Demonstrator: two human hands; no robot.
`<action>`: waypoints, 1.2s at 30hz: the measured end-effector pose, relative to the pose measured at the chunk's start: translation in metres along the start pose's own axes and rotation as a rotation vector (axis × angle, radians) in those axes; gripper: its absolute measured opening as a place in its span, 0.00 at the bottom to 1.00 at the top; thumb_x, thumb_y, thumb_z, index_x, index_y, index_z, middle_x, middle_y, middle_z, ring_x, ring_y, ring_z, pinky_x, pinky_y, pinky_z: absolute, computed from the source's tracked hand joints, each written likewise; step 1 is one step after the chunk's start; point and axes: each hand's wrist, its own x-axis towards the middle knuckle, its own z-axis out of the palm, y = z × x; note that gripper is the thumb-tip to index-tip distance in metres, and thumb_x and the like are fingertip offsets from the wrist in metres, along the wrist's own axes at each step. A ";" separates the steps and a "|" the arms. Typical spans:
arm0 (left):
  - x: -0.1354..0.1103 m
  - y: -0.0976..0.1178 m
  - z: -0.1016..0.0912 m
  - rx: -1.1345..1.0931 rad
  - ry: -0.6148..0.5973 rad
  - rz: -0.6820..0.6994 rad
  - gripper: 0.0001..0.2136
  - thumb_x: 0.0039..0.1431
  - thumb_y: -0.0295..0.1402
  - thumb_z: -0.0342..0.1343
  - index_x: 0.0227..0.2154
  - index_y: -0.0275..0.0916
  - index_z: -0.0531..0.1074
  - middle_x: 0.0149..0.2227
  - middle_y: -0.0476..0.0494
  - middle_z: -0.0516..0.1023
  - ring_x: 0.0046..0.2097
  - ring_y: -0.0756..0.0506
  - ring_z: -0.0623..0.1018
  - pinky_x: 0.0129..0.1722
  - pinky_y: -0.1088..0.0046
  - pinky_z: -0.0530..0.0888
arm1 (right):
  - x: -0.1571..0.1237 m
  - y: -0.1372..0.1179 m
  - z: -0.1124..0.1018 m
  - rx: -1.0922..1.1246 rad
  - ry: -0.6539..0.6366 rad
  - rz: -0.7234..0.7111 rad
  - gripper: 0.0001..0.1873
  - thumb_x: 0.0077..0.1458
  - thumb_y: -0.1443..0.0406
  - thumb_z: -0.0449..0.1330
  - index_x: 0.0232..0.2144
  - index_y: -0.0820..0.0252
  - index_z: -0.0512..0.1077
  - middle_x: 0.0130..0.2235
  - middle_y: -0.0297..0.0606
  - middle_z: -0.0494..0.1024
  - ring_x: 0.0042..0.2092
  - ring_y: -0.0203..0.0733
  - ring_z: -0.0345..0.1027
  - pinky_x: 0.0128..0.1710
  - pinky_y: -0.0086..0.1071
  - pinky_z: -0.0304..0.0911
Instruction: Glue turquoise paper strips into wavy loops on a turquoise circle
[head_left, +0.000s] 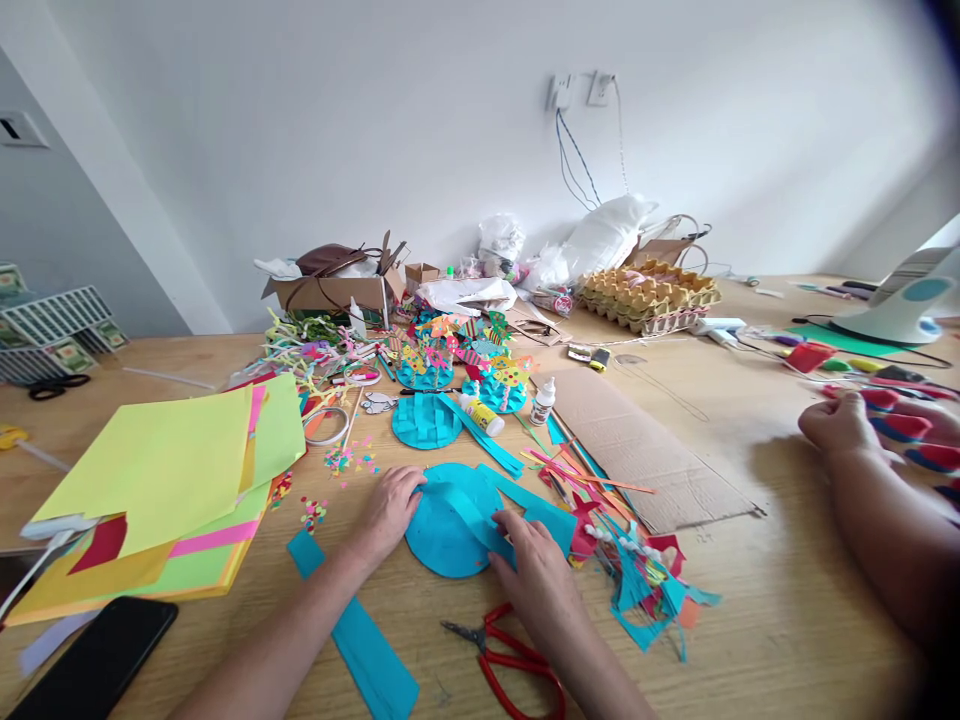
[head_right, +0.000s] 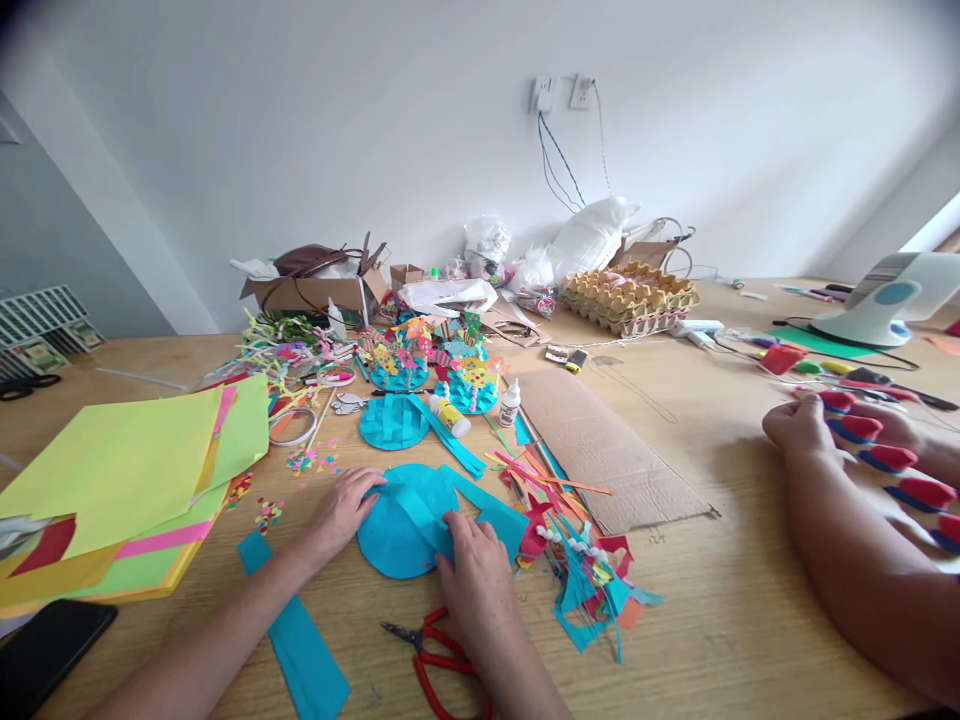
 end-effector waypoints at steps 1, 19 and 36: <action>0.000 0.001 -0.001 0.000 -0.002 -0.002 0.10 0.50 0.20 0.51 0.35 0.38 0.70 0.41 0.41 0.74 0.44 0.43 0.72 0.46 0.62 0.69 | 0.001 -0.001 -0.001 -0.009 -0.011 0.005 0.16 0.49 0.70 0.55 0.42 0.60 0.67 0.42 0.39 0.74 0.44 0.48 0.63 0.42 0.36 0.59; 0.000 0.005 -0.005 0.005 -0.019 -0.105 0.15 0.51 0.22 0.51 0.43 0.39 0.66 0.43 0.41 0.74 0.45 0.44 0.72 0.47 0.63 0.68 | 0.018 -0.009 -0.001 0.059 -0.081 0.007 0.17 0.47 0.71 0.54 0.42 0.60 0.66 0.45 0.43 0.72 0.46 0.43 0.65 0.41 0.30 0.58; 0.012 0.021 -0.010 0.072 -0.085 -0.164 0.11 0.47 0.18 0.50 0.32 0.38 0.70 0.36 0.42 0.75 0.42 0.43 0.73 0.44 0.64 0.68 | 0.024 -0.009 0.004 0.103 -0.083 0.012 0.19 0.46 0.71 0.55 0.43 0.60 0.64 0.44 0.43 0.72 0.45 0.42 0.66 0.41 0.29 0.57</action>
